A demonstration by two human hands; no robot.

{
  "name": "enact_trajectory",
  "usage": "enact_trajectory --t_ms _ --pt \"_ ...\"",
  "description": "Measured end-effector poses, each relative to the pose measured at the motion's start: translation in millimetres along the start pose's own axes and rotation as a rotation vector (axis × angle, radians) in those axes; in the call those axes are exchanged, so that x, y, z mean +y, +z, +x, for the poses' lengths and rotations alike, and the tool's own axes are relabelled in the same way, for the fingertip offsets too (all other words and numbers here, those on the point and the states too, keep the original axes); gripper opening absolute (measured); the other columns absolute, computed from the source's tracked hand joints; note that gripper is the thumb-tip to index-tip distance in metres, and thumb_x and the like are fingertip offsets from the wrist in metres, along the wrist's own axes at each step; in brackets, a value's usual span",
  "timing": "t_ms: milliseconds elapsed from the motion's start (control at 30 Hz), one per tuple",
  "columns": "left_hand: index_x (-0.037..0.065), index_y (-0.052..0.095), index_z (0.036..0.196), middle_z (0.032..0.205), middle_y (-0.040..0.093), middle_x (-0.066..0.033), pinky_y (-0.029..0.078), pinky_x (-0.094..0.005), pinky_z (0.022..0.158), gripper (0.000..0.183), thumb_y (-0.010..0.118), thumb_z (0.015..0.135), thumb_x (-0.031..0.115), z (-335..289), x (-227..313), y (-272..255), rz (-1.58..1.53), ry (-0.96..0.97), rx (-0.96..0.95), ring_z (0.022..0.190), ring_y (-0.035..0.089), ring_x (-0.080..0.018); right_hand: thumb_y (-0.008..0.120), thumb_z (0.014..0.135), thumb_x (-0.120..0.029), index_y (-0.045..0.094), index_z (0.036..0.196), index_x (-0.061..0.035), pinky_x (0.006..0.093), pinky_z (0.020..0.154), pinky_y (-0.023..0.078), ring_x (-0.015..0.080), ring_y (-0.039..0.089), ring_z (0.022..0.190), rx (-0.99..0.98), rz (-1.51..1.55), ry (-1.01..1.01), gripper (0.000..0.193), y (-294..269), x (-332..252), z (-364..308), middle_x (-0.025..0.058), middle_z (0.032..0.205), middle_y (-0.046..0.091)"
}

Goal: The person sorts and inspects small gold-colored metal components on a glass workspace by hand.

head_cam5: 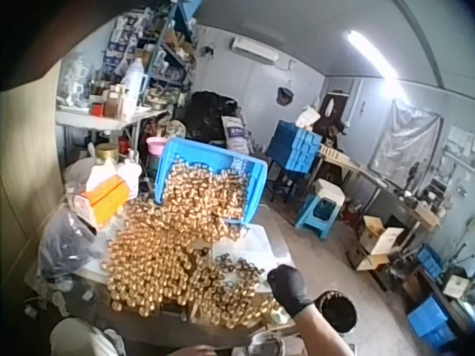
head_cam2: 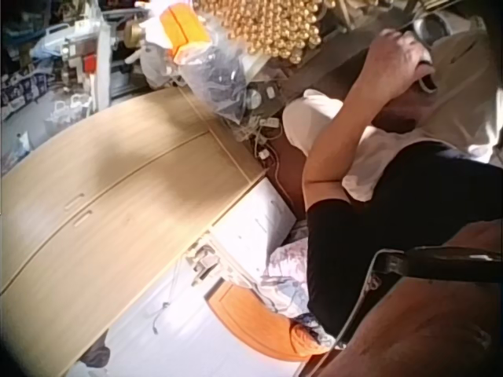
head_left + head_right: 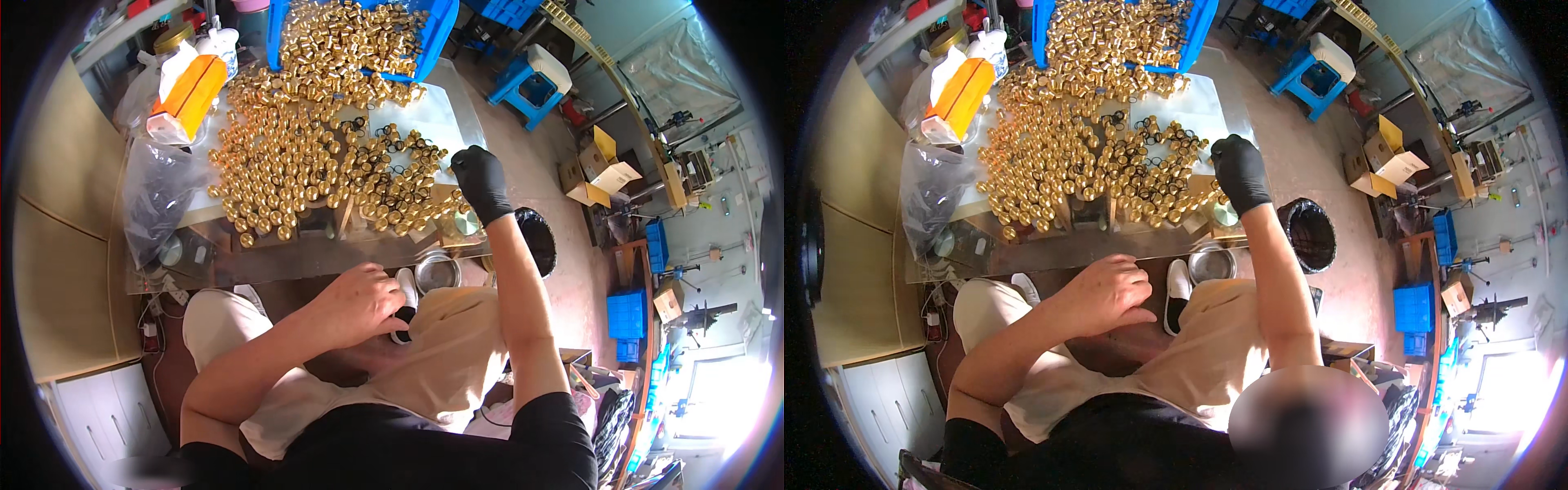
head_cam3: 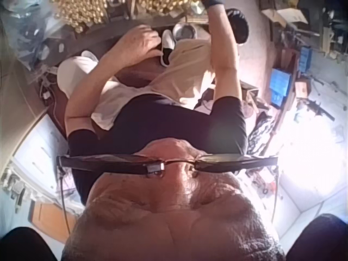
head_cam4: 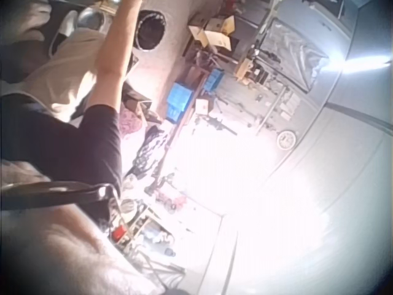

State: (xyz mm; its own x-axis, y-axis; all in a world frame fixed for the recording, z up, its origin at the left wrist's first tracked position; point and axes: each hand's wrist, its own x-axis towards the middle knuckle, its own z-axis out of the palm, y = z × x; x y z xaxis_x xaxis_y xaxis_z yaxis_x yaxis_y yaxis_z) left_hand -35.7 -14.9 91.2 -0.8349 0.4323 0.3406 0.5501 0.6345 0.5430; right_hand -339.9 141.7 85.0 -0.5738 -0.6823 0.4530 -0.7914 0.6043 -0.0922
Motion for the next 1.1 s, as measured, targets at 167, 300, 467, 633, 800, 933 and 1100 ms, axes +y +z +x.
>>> enact_trajectory --t_ms 167,300,467,633,800,933,1100 --pt "0.004 0.059 0.075 0.081 0.059 -0.0106 0.048 -0.0428 0.096 0.035 0.072 0.086 0.035 2.8 0.0 -0.7 0.030 -0.018 -0.043 0.086 0.061 -0.0301 0.067 0.083 -0.014 0.069 0.081 -0.0077 0.0456 0.076 0.055 0.0366 0.068 0.084 -0.130 -0.355 -0.047 0.007 12.1 -5.5 4.2 0.0173 0.087 0.069" --pt "0.004 0.059 0.074 0.080 0.059 -0.0108 0.048 -0.0430 0.097 0.036 0.072 0.086 0.036 4.2 -2.9 2.6 0.032 -0.017 -0.019 0.086 0.061 -0.0305 0.072 0.081 -0.019 0.072 0.084 -0.0085 0.0456 0.077 0.054 0.0368 0.068 0.084 -0.219 -0.212 -0.058 0.012 3.1 9.3 2.8 0.0160 0.088 0.070" --pt "0.005 0.059 0.074 0.079 0.058 -0.0097 0.047 -0.0431 0.097 0.035 0.072 0.086 0.035 1.3 -1.6 3.2 0.024 0.000 -0.014 0.085 0.061 -0.0291 0.083 0.073 -0.025 0.075 0.091 -0.0101 0.0453 0.081 0.053 0.0352 0.066 0.092 -0.090 0.076 0.069 0.025 -14.3 0.2 -8.3 0.0130 0.091 0.071" --pt "0.005 0.058 0.075 0.080 0.058 -0.0091 0.047 -0.0427 0.098 0.035 0.071 0.087 0.035 0.1 -1.0 -0.4 0.028 -0.007 -0.042 0.086 0.061 -0.0281 0.077 0.078 -0.020 0.073 0.089 -0.0095 0.0452 0.080 0.052 0.0357 0.064 0.090 -0.056 0.183 -0.007 0.015 5.9 -6.7 -6.6 0.0135 0.091 0.069" --pt "0.005 0.059 0.076 0.081 0.058 -0.0089 0.047 -0.0422 0.098 0.035 0.070 0.088 0.036 -0.4 -2.2 1.2 0.036 -0.004 -0.013 0.087 0.061 -0.0277 0.072 0.081 -0.017 0.069 0.081 -0.0101 0.0453 0.076 0.051 0.0355 0.063 0.087 0.067 0.152 0.024 0.007 4.4 -11.1 -3.5 0.0123 0.085 0.066" --pt "0.005 0.059 0.077 0.081 0.058 -0.0086 0.047 -0.0416 0.098 0.035 0.070 0.089 0.036 -3.0 -2.0 -0.7 0.027 -0.015 -0.030 0.087 0.061 -0.0272 0.072 0.082 -0.016 0.069 0.081 -0.0101 0.0449 0.077 0.051 0.0351 0.062 0.087 -0.009 0.217 -0.075 0.006 -3.3 -25.5 -3.4 0.0117 0.085 0.065" --pt "0.006 0.058 0.076 0.080 0.057 -0.0082 0.047 -0.0411 0.097 0.035 0.071 0.088 0.036 -3.8 -3.5 -0.2 0.016 -0.011 -0.012 0.086 0.061 -0.0265 0.074 0.081 -0.013 0.073 0.086 -0.0082 0.0416 0.080 0.051 0.0325 0.064 0.089 -0.072 0.171 -0.092 0.007 -13.2 -22.8 -6.5 0.0104 0.087 0.068"
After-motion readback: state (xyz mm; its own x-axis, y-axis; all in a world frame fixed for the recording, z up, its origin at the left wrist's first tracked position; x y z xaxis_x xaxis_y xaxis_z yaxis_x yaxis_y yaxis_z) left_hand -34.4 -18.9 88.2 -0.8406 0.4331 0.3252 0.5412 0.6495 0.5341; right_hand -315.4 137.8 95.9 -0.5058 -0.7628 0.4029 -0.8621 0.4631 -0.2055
